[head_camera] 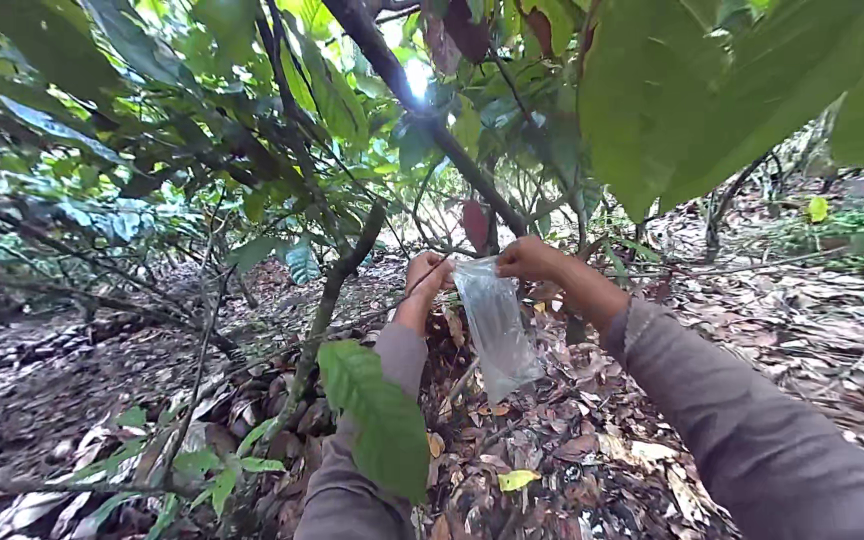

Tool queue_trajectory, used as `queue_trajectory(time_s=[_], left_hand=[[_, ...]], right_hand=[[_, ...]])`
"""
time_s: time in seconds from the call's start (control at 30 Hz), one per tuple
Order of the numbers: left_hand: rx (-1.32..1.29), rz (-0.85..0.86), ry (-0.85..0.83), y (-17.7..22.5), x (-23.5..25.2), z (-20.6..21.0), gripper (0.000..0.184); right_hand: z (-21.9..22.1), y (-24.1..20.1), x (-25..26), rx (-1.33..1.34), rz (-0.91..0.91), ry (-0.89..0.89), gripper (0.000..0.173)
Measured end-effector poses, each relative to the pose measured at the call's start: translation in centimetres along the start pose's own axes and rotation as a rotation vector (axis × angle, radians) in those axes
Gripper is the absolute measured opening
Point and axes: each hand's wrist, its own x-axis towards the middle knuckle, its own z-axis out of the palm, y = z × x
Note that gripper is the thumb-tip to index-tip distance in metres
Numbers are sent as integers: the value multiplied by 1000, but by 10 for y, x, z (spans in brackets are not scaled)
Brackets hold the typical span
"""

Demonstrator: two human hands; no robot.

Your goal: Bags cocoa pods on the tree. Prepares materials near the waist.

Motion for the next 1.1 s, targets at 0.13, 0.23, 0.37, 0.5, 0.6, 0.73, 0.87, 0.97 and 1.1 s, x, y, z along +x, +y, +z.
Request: queue_trajectory(time_s=[0.13,0.23,0.37,0.5,0.6,0.73,0.87,0.97,1.1], left_hand=[[-26,18,-13,24,17,-11,20],[-36,33,-36,42,24,-17,25],[148,158,57,58,35,-18,24],[352,222,196,73,45,-13,30],[442,291,236,88,36,-3,35],[452,441,80,89,39,-3,20],[492,323,-51,93,41,-3,24],[553,268,-32,97,46,2,28],[563,195,-10,105,46,7,45]], right_hand=[[-23,-7,18,-50,-17,38,24],[-41,-11,27,-59,8,87,26],[-50,-19,34,-16,28,250,25],[-51,-41,40,71,256,372,30],[-47,-52,43,160,339,470,31],[-49,-54,44,187,401,477,42],[-59,-49,46,60,462,356,39],[-65,-53,46,-44,480,267,34],[-67,-54,50,35,501,301,43]])
